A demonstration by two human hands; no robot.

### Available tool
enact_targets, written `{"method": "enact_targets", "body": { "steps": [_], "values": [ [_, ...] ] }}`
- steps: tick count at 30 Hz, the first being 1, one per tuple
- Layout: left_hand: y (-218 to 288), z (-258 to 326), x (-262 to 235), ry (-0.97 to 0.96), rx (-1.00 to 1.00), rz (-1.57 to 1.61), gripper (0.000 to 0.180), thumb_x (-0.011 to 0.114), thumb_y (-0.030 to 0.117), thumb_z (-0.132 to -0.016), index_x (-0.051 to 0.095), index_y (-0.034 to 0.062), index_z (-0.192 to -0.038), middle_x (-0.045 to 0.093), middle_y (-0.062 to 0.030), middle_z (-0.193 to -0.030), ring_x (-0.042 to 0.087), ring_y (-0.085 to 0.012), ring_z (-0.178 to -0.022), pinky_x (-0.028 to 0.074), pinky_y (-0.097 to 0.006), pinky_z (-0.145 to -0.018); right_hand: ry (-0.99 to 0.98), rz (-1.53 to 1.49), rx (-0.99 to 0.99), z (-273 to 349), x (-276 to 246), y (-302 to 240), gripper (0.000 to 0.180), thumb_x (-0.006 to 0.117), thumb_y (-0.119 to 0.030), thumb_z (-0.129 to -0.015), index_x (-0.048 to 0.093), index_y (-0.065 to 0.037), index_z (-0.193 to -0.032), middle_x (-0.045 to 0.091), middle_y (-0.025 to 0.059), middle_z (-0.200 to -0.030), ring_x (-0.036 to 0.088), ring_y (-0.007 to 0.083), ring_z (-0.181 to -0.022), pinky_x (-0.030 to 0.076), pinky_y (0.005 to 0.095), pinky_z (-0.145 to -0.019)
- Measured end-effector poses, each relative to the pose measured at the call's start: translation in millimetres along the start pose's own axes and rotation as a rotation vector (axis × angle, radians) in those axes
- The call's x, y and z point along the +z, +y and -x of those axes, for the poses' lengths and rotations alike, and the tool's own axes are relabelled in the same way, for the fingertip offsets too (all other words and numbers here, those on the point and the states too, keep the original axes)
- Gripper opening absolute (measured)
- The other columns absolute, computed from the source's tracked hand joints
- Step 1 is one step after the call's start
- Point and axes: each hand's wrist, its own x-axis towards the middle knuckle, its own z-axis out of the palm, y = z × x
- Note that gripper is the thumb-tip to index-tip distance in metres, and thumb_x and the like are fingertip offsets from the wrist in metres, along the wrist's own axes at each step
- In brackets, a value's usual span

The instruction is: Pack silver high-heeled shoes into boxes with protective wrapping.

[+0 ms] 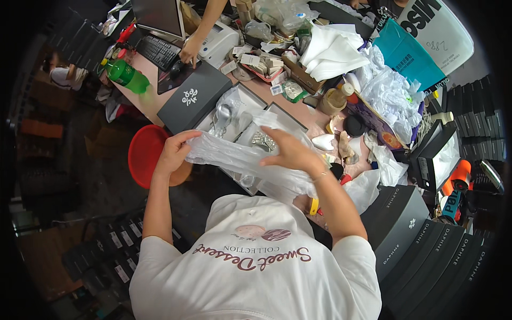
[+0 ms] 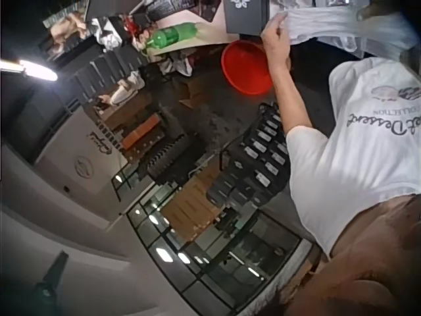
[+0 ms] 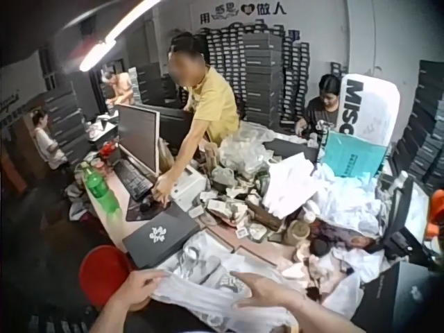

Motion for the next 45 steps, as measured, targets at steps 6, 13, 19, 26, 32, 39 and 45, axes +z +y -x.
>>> {"method": "enact_targets", "body": {
  "steps": [6,13,19,26,32,39,45],
  "values": [
    [13.4,-4.4,0.9,0.325,-0.028,0.398,0.061,0.052,-0.003,-0.085,0.030,0.0020,-0.142,0.042,-0.0158,-0.139,0.046,-0.0222,-0.122,0.038,-0.031,-0.100,-0.220,-0.216,0.328,-8.4,37.6,19.0,0.026,0.066,-0.018,-0.083,0.063,0.002,-0.099,0.065,0.0148,-0.079,0.063,0.0229,-0.071,0.048,0.0352,-0.069],
    [3.3,3.8,176.1,0.234,-0.324,1.125,0.062,0.069,0.013,-0.083,0.035,0.0008,-0.134,0.048,-0.0096,-0.128,0.045,-0.0195,-0.120,0.034,-0.034,-0.102,-0.062,-0.200,0.301,7.1,33.1,12.8,0.024,0.061,-0.019,-0.091,0.061,0.005,-0.091,0.056,0.0022,-0.065,0.046,0.0091,-0.059,0.043,0.0277,-0.057],
    [-6.8,-7.9,174.4,0.272,-0.473,1.081,0.023,0.062,0.010,-0.089,0.058,-0.0001,-0.109,0.063,-0.0064,-0.102,0.061,-0.0137,-0.091,0.050,-0.027,-0.080,0.002,-0.268,0.405,23.8,15.2,29.3,0.026,0.058,-0.021,-0.089,0.062,0.004,-0.092,0.055,0.0161,-0.063,0.053,0.0216,-0.058,0.043,0.0366,-0.059],
    [-44.3,14.0,167.7,-0.202,-0.255,-0.294,0.032,0.056,0.018,-0.090,0.051,-0.0070,-0.110,0.060,-0.0170,-0.106,0.059,-0.0309,-0.099,0.047,-0.039,-0.084,0.187,-0.065,0.499,63.0,-48.4,66.7,0.020,0.053,-0.011,-0.088,0.061,0.003,-0.100,0.058,0.0149,-0.075,0.054,0.0220,-0.071,0.044,0.0335,-0.069],
    [-23.6,17.7,189.2,-0.287,-0.074,-0.632,0.029,0.059,0.015,-0.085,0.050,-0.0034,-0.104,0.056,-0.0207,-0.106,0.054,-0.0410,-0.099,0.043,-0.047,-0.085,0.260,-0.066,0.520,83.9,-53.4,61.2,0.019,0.054,-0.015,-0.092,0.058,0.002,-0.100,0.052,0.0088,-0.071,0.048,0.0172,-0.069,0.041,0.0312,-0.065],
    [-64.5,-0.9,170.5,-0.302,-0.513,-0.379,0.037,0.051,0.024,-0.093,0.053,-0.0045,-0.117,0.062,-0.0177,-0.094,0.061,-0.0269,-0.083,0.048,-0.038,-0.071,0.252,-0.080,0.557,91.2,-45.5,63.9,0.022,0.054,-0.016,-0.091,0.060,0.001,-0.104,0.058,0.0177,-0.074,0.055,0.0252,-0.068,0.044,0.0348,-0.068],
    [-110.4,-8.4,203.2,-0.273,-0.790,0.095,0.041,0.061,0.031,-0.088,0.057,-0.0020,-0.112,0.062,-0.0076,-0.088,0.059,-0.0142,-0.079,0.047,-0.030,-0.058,0.213,-0.040,0.529,84.4,-46.2,61.8,0.023,0.055,-0.015,-0.090,0.061,-0.001,-0.107,0.061,0.0214,-0.078,0.059,0.0320,-0.071,0.046,0.0371,-0.069]
  ]
}}
